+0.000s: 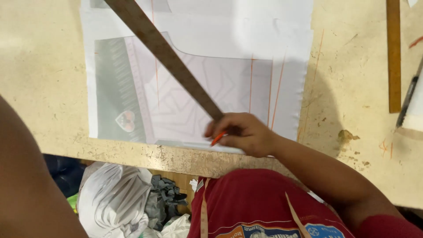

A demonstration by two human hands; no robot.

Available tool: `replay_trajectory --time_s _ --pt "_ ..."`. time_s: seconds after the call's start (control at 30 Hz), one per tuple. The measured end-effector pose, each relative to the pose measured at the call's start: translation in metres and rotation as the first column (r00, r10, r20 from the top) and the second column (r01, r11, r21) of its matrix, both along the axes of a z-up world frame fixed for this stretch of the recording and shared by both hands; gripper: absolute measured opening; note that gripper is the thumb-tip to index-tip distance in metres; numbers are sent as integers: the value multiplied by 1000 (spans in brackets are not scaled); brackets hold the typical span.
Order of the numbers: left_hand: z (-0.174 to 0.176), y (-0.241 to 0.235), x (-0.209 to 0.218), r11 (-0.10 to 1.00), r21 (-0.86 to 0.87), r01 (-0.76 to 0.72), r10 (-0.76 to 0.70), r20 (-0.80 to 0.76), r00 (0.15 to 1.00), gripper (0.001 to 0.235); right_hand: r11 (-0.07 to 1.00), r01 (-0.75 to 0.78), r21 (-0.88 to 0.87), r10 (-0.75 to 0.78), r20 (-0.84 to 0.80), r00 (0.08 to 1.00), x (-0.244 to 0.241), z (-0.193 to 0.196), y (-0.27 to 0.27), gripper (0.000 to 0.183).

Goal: Using a ruler and marking tool to trace a garment pattern onto fabric on a cutting table.

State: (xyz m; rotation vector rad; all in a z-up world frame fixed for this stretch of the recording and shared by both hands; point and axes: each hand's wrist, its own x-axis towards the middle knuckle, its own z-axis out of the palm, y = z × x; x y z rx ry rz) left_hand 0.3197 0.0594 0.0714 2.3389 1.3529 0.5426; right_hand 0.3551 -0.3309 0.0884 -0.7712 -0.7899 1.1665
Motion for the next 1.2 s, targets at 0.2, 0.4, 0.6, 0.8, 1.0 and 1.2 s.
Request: replay_trajectory --time_s 0.2,0.4,0.6,0.8,1.0,1.2 --pt "-2 17 -50 938 -34 -344 346 97 933 35 782 428 -454 -14 673 739 89 -43 -92 22" --pt "-94 -15 -83 948 147 -283 286 -1 958 31 656 384 -649 230 658 717 179 -106 -121 18" --pt "-112 -87 -80 960 264 92 -77 -66 995 42 623 437 -648 345 730 590 212 -127 -133 16" --pt "-124 -105 -72 935 355 24 21 -123 992 64 673 534 -512 319 852 415 220 -129 -128 23" --pt "-122 -115 -65 975 218 -34 79 -200 977 87 820 526 -226 58 947 316 223 -132 -127 11" --pt "-115 -119 -55 991 124 -40 72 -272 960 104 818 563 -119 -36 966 257 210 -126 -124 10"
